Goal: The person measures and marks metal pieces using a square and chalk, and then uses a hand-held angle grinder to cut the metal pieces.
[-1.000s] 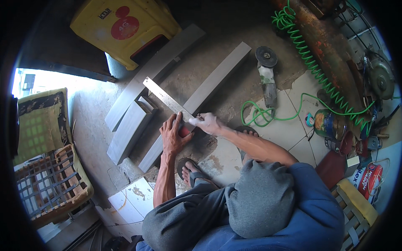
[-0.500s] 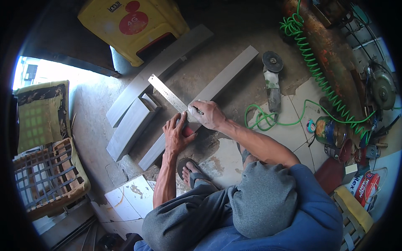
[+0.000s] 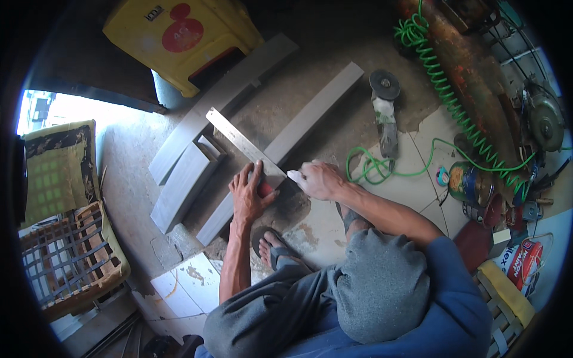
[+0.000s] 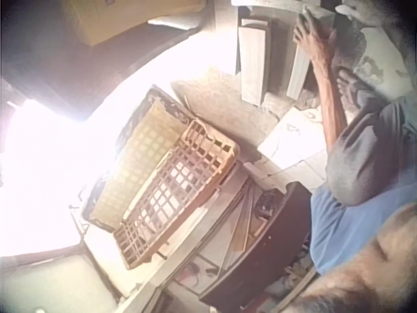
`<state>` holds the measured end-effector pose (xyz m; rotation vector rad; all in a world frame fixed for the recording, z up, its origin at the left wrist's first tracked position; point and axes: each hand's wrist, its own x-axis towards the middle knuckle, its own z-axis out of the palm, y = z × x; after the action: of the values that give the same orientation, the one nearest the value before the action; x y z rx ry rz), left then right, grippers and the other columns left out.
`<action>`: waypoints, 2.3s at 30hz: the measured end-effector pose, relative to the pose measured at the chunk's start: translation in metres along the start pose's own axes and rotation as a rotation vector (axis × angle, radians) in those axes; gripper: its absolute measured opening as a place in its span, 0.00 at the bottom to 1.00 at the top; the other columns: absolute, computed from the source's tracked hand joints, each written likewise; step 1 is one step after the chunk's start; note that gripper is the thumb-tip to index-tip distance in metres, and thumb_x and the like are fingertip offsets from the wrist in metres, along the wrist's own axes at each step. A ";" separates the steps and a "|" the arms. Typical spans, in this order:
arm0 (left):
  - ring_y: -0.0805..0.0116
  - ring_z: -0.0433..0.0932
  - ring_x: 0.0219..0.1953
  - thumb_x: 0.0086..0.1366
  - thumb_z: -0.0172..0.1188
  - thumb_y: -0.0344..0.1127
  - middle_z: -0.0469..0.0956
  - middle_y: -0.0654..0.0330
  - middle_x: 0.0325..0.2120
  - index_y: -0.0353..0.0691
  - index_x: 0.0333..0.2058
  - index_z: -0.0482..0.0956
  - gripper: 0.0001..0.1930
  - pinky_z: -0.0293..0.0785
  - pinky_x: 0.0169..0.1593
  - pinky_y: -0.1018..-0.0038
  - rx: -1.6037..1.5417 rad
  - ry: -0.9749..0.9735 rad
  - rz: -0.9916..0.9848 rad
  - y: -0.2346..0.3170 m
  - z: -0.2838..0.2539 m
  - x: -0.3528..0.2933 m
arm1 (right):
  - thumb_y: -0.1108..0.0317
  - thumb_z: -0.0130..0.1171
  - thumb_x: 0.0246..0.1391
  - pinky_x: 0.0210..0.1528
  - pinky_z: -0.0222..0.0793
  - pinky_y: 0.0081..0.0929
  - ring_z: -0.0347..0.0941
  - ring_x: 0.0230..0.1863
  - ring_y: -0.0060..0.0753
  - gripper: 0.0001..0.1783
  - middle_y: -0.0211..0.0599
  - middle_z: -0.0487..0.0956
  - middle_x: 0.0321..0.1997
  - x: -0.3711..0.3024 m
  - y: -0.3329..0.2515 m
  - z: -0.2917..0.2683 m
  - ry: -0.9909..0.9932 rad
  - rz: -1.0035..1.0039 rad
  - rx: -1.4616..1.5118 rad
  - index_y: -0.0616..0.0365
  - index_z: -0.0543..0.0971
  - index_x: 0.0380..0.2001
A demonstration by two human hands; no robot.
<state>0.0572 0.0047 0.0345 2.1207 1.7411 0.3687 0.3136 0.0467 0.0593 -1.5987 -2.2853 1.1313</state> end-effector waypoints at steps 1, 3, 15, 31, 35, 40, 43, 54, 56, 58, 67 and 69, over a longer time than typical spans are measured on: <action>0.46 0.67 0.66 0.46 0.80 0.51 0.69 0.50 0.65 0.50 0.72 0.67 0.54 0.59 0.68 0.50 -0.005 -0.014 0.003 0.006 -0.003 -0.005 | 0.52 0.55 0.70 0.42 0.79 0.55 0.85 0.35 0.61 0.21 0.60 0.85 0.35 -0.006 0.003 0.016 -0.004 0.013 0.005 0.63 0.81 0.44; 0.47 0.68 0.66 0.49 0.80 0.54 0.70 0.48 0.65 0.47 0.73 0.65 0.54 0.59 0.69 0.51 -0.145 -0.054 -0.005 0.003 -0.014 0.004 | 0.50 0.56 0.70 0.40 0.80 0.50 0.86 0.34 0.55 0.23 0.58 0.85 0.34 0.011 -0.009 0.041 0.035 0.149 0.498 0.63 0.78 0.49; 0.46 0.80 0.60 0.48 0.77 0.43 0.79 0.46 0.60 0.46 0.65 0.74 0.42 0.77 0.59 0.54 0.030 -0.289 -0.409 -0.032 -0.020 -0.024 | 0.56 0.54 0.74 0.16 0.55 0.22 0.61 0.14 0.13 0.15 0.19 0.67 0.17 -0.008 0.054 0.004 0.102 0.181 0.945 0.54 0.79 0.51; 0.46 0.50 0.79 0.60 0.69 0.61 0.58 0.47 0.75 0.53 0.72 0.67 0.44 0.43 0.74 0.39 -0.069 0.001 -0.211 -0.017 0.022 -0.033 | 0.47 0.58 0.69 0.45 0.73 0.40 0.78 0.39 0.35 0.22 0.39 0.82 0.34 0.016 0.053 0.123 -0.022 0.272 0.600 0.55 0.82 0.48; 0.38 0.39 0.80 0.47 0.72 0.76 0.48 0.48 0.78 0.61 0.75 0.60 0.59 0.31 0.73 0.28 0.098 -0.202 -0.110 -0.001 0.018 -0.015 | 0.47 0.57 0.70 0.47 0.75 0.39 0.79 0.40 0.39 0.23 0.46 0.85 0.40 0.019 0.032 0.112 -0.051 0.356 0.609 0.53 0.83 0.54; 0.35 0.37 0.80 0.43 0.72 0.77 0.44 0.48 0.79 0.64 0.76 0.59 0.62 0.29 0.72 0.25 0.106 -0.184 -0.064 -0.006 0.030 -0.006 | 0.46 0.57 0.70 0.50 0.75 0.41 0.82 0.46 0.47 0.24 0.49 0.85 0.45 0.026 0.044 0.120 -0.002 0.298 0.557 0.54 0.83 0.54; 0.36 0.39 0.79 0.42 0.73 0.78 0.43 0.49 0.79 0.64 0.76 0.59 0.62 0.30 0.72 0.25 0.098 -0.173 -0.069 -0.010 0.032 -0.007 | 0.46 0.57 0.70 0.52 0.75 0.41 0.82 0.49 0.50 0.25 0.50 0.85 0.47 0.027 0.036 0.114 -0.037 0.304 0.588 0.55 0.83 0.55; 0.36 0.43 0.78 0.43 0.71 0.79 0.47 0.46 0.78 0.63 0.75 0.60 0.62 0.34 0.72 0.27 0.144 -0.159 -0.050 -0.009 0.032 -0.005 | 0.45 0.57 0.70 0.47 0.75 0.39 0.81 0.41 0.40 0.26 0.49 0.85 0.42 0.027 0.036 0.107 -0.046 0.284 0.564 0.55 0.82 0.56; 0.35 0.43 0.78 0.43 0.71 0.78 0.47 0.46 0.78 0.63 0.75 0.60 0.62 0.35 0.72 0.28 0.141 -0.161 -0.050 -0.009 0.031 -0.004 | 0.44 0.57 0.70 0.46 0.75 0.39 0.80 0.40 0.39 0.27 0.49 0.84 0.40 0.024 0.033 0.103 -0.081 0.346 0.601 0.54 0.82 0.56; 0.35 0.44 0.77 0.43 0.72 0.78 0.47 0.46 0.77 0.63 0.75 0.61 0.61 0.36 0.72 0.28 0.133 -0.166 -0.046 -0.006 0.033 -0.001 | 0.44 0.57 0.70 0.46 0.75 0.39 0.80 0.40 0.38 0.27 0.48 0.84 0.40 0.023 0.036 0.100 -0.081 0.354 0.597 0.54 0.82 0.56; 0.36 0.50 0.74 0.42 0.75 0.70 0.51 0.47 0.76 0.62 0.73 0.65 0.58 0.45 0.69 0.33 0.165 -0.135 -0.052 -0.002 0.031 0.000 | 0.43 0.56 0.69 0.50 0.76 0.41 0.83 0.46 0.48 0.27 0.48 0.86 0.44 0.028 0.046 0.103 -0.061 0.303 0.517 0.53 0.83 0.55; 0.37 0.52 0.72 0.41 0.76 0.66 0.54 0.48 0.74 0.62 0.72 0.66 0.57 0.49 0.68 0.35 0.177 -0.116 -0.030 -0.004 0.033 0.000 | 0.43 0.56 0.69 0.50 0.76 0.41 0.84 0.48 0.52 0.26 0.49 0.86 0.45 0.030 0.036 0.088 -0.087 0.361 0.482 0.52 0.83 0.54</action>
<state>0.0672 0.0016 0.0032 2.1857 1.7939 0.0840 0.2844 0.0337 -0.0347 -1.8099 -1.6141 1.7013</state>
